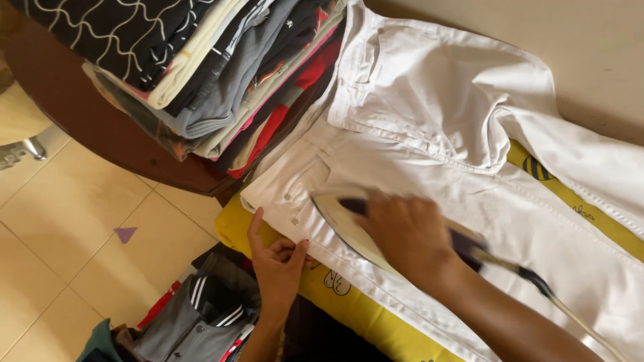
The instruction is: The person irons a pair of white pants on a yellow ironing board, smoothing the fabric with an iron and adjusting the garment to remove wrinkles. After ironing, the person folds the pants into a neat stack and places them on a pile of other folded clothes.
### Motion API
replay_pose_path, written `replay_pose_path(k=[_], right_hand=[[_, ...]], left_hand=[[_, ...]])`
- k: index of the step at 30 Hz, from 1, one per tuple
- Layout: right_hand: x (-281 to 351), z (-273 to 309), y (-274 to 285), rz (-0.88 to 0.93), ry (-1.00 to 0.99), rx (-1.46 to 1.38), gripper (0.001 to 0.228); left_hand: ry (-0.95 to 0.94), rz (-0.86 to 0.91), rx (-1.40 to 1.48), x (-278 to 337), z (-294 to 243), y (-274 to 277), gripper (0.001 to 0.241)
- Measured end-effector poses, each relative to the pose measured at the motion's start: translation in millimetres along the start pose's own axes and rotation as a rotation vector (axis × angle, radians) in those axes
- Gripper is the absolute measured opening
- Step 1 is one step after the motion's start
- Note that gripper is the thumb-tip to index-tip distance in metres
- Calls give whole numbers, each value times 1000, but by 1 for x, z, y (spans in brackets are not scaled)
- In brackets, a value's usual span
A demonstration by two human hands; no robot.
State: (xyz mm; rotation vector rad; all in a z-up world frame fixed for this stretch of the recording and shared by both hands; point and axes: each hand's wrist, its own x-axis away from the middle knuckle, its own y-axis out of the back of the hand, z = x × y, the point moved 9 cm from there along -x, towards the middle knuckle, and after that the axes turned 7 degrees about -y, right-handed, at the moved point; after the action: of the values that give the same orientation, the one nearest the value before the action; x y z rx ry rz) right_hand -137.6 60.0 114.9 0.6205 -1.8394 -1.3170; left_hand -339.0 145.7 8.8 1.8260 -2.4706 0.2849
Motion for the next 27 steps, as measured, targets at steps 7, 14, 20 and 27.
replay_pose_path(k=[7,14,20,27], right_hand=[[8,18,11,-333,234,5,41],[75,-29,-50,-275,176,94,41],[-3,-5,-2,-246,115,45,46],[176,-98,-107,-94,90,-61,27]], left_hand=[[-23,58,44,-8,7,8,91],[-91,54,68,-4,5,9,84],[-129,21,49,-3,9,12,82],[-211,27,-60,0,-7,10,81]])
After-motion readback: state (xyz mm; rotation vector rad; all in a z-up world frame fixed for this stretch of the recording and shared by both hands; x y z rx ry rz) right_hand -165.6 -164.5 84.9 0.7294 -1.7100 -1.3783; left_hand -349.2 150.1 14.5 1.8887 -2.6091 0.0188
